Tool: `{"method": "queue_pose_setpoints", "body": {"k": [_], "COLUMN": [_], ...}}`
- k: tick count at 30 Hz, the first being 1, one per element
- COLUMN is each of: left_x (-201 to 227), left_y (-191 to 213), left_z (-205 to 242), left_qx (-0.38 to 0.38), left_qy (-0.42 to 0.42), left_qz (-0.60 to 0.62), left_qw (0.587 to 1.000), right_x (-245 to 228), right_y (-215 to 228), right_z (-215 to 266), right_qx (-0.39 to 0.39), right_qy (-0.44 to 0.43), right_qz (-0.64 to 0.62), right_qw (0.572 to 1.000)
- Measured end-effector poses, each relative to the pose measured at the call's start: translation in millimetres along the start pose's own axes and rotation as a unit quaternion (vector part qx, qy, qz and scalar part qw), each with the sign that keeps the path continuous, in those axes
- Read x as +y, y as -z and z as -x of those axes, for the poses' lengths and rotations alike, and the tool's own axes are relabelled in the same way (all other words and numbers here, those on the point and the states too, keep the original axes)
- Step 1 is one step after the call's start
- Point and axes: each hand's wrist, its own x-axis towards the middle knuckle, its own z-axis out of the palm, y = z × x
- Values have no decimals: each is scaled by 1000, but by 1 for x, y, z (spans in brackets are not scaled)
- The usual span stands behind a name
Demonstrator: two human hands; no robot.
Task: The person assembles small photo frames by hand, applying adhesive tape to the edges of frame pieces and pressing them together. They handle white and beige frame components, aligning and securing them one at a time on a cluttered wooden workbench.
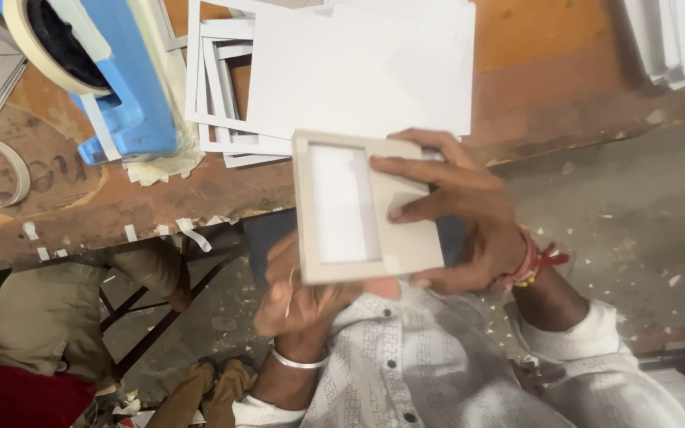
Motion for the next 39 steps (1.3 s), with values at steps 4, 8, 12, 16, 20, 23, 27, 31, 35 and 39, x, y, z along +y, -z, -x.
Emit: {"method": "queue_pose_setpoints", "body": {"k": [4,8,12,16,20,23,27,31,35,39], "left_x": [-1,-6,9,23,25,20,10,15,16,14], "left_y": [5,2,-15,-29,-27,-20,-6,-1,-7,-10], "left_z": [-7,-27,-25,-23,-50,-84,-124,-116,-82,-66], "left_qx": [75,154,136,123,223,129,36,36,13,-13], "left_qy": [-11,-63,-28,49,158,48,-106,-135,-159,-129], "left_qz": [-46,-92,92,21,-50,-91,-147,-194,-315,-334], "left_qw": [996,982,986,991,961,986,983,971,936,934], "right_x": [-2,3,9,11,6,4,2,6,23,33], "right_y": [-6,-10,-17,-45,-68,-87,-105,-93,-43,-13], "right_z": [7,4,0,8,25,39,55,52,24,-7], "right_qx": [-3,41,111,129,153,176,155,198,175,96], "right_qy": [-19,15,49,67,58,49,45,53,24,-54], "right_qz": [-68,39,160,236,278,261,169,229,311,437], "right_qw": [997,998,980,961,947,948,972,952,934,893]}}
